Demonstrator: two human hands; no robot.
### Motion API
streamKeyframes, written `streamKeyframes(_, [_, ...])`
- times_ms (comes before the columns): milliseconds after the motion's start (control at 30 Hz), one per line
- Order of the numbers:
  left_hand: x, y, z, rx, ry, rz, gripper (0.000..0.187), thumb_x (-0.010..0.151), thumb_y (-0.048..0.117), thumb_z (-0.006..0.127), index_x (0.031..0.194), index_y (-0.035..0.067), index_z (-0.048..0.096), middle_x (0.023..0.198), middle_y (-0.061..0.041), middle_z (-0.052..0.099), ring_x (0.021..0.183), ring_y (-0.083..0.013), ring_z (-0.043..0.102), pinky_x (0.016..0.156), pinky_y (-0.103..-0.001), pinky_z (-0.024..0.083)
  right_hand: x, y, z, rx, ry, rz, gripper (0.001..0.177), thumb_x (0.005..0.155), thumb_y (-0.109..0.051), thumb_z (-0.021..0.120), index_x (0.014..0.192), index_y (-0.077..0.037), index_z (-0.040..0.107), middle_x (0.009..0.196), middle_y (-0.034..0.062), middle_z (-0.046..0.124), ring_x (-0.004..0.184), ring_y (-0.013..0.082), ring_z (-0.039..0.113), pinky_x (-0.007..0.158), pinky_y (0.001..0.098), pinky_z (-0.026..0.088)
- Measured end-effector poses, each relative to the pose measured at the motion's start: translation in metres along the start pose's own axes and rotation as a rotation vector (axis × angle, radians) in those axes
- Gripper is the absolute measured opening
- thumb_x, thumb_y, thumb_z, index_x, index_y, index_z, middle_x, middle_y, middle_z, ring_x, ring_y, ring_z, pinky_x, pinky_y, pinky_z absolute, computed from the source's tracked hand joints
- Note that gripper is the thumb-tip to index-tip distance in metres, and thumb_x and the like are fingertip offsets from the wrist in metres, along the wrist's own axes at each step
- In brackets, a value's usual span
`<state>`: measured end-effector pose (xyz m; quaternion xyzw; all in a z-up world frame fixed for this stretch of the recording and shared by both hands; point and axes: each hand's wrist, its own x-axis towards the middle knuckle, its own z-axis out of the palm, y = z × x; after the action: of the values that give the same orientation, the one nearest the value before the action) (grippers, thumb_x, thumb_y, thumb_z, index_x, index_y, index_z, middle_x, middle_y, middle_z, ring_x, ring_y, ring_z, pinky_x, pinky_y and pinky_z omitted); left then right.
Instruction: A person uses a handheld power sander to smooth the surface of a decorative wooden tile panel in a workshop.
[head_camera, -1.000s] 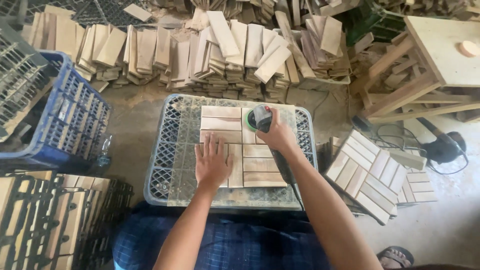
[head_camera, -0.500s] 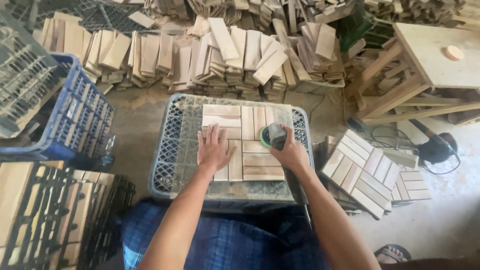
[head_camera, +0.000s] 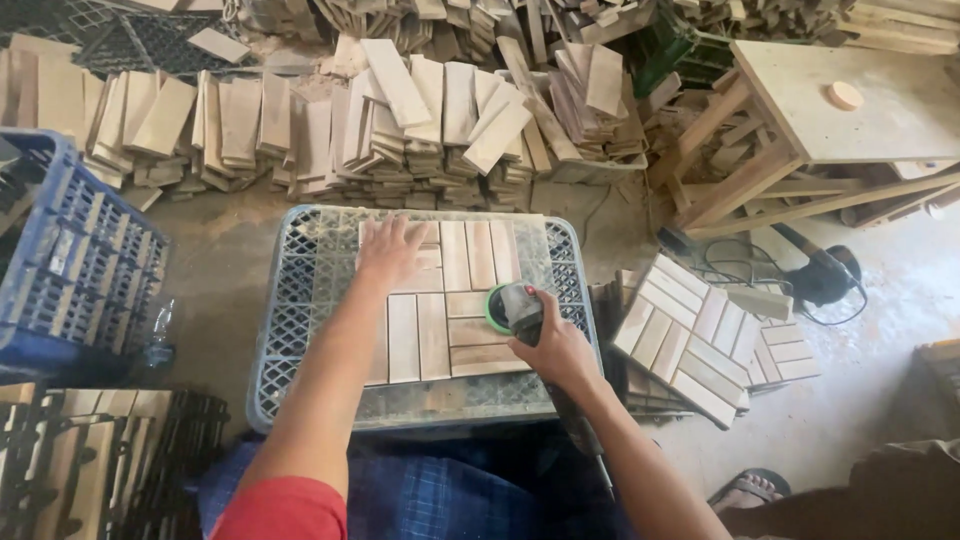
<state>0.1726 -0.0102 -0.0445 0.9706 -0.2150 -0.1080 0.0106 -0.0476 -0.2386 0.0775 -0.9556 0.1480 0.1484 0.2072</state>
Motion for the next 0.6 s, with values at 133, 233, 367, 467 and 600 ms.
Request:
streamKeyframes(133, [-0.004,0.007,-0.011,0.024,-0.068,-0.041,0.067,0.100,0.055,0.044,0.160,0.037,0.021,0.166,-0.016,0.022,0.155,-0.0380,0.016,0.120,-0.071,0.010,0.006,-0.006,0.006,0.026,0.023,-0.023,0.080,0.081,-0.046,0.067,0.148,-0.027,0.027,0.106,0.0273,0.070,0.104,0.0474,0.070,0.090,0.0555,0.055])
streamKeyframes(233, [0.007,0.006,-0.002,0.048,-0.063,-0.042,0.064,0.101,0.057,0.039,0.159,0.039,0.020,0.164,-0.015,0.024,0.155,-0.0365,0.017,0.116,-0.077,0.010,0.015,-0.003,0.006,0.026,0.041,-0.027,0.081,0.082,-0.048,0.068,0.148,-0.026,0.027,0.105,0.0266,0.070,0.102,0.0471,0.071,0.088,0.0560,0.056])
streamKeyframes(367, [0.027,0.010,0.004,0.022,-0.042,-0.090,0.066,0.102,0.059,0.037,0.160,0.033,0.021,0.164,-0.019,0.024,0.154,-0.0407,0.015,0.113,-0.081,0.008,0.020,-0.008,0.000,0.026,0.054,-0.029,0.080,0.084,-0.049,0.065,0.149,-0.025,0.026,0.103,0.0279,0.070,0.100,0.0491,0.071,0.085,0.0581,0.055])
streamKeyframes(467, [0.009,0.018,-0.005,0.025,-0.076,-0.131,0.068,0.102,0.056,0.038,0.162,0.029,0.021,0.165,-0.022,0.022,0.154,-0.0437,0.013,0.112,-0.082,0.008,0.027,-0.005,0.006,0.040,0.037,-0.002,0.079,0.085,-0.049,0.064,0.149,-0.025,0.025,0.103,0.0284,0.069,0.100,0.0492,0.071,0.084,0.0586,0.055])
streamKeyframes(600, [0.012,0.029,-0.014,0.051,-0.089,-0.151,0.069,0.102,0.052,0.042,0.162,0.027,0.023,0.164,-0.025,0.025,0.152,-0.0454,0.018,0.110,-0.082,0.012,0.042,-0.004,-0.006,0.033,0.070,0.050,0.080,0.083,-0.050,0.065,0.148,-0.026,0.026,0.104,0.0274,0.070,0.102,0.0474,0.071,0.085,0.0567,0.055])
